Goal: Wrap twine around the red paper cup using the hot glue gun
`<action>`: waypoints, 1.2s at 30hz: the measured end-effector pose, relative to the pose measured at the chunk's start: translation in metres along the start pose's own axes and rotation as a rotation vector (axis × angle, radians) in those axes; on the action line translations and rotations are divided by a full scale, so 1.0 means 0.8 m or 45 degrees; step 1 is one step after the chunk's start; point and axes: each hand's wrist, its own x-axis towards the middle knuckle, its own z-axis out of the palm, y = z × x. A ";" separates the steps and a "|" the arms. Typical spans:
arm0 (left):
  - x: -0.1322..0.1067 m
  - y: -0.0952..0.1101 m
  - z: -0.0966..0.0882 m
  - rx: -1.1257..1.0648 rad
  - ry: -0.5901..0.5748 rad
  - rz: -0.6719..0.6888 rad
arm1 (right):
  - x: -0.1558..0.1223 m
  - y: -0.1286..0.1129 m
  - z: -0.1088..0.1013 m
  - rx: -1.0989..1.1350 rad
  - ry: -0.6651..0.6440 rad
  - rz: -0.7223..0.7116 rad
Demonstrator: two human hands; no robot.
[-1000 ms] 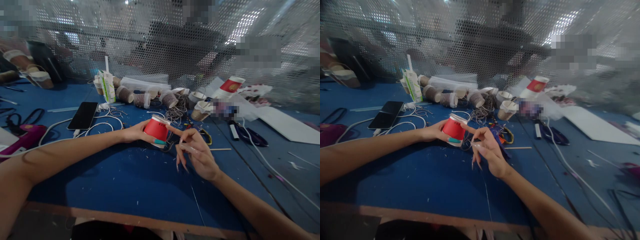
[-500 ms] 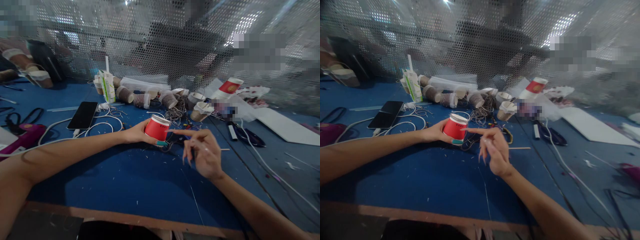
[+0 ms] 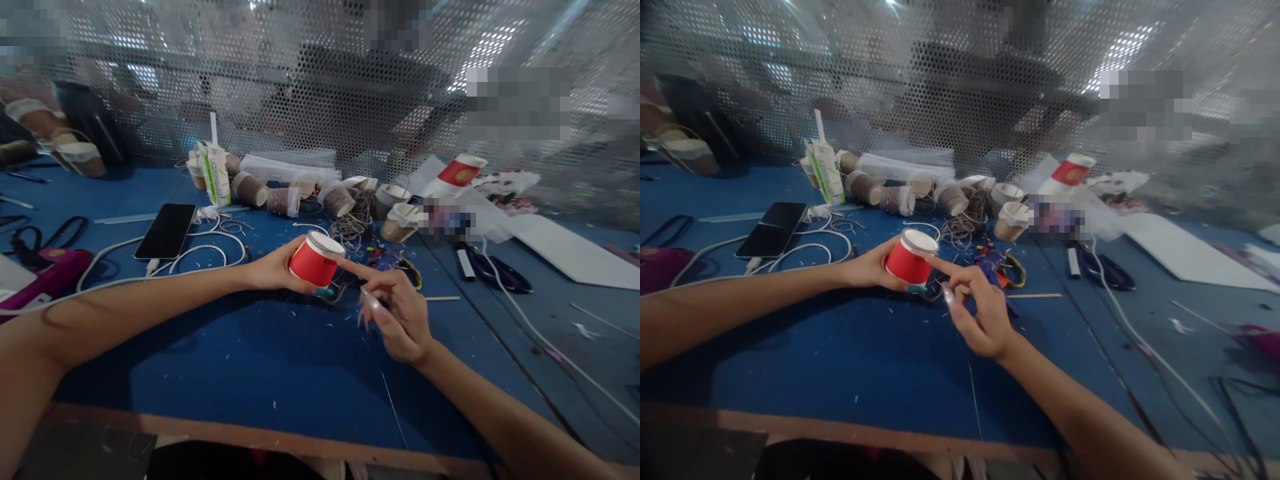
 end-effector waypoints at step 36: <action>0.004 0.002 -0.012 -0.335 -0.022 -0.176 | 0.027 0.006 -0.006 0.682 0.415 0.282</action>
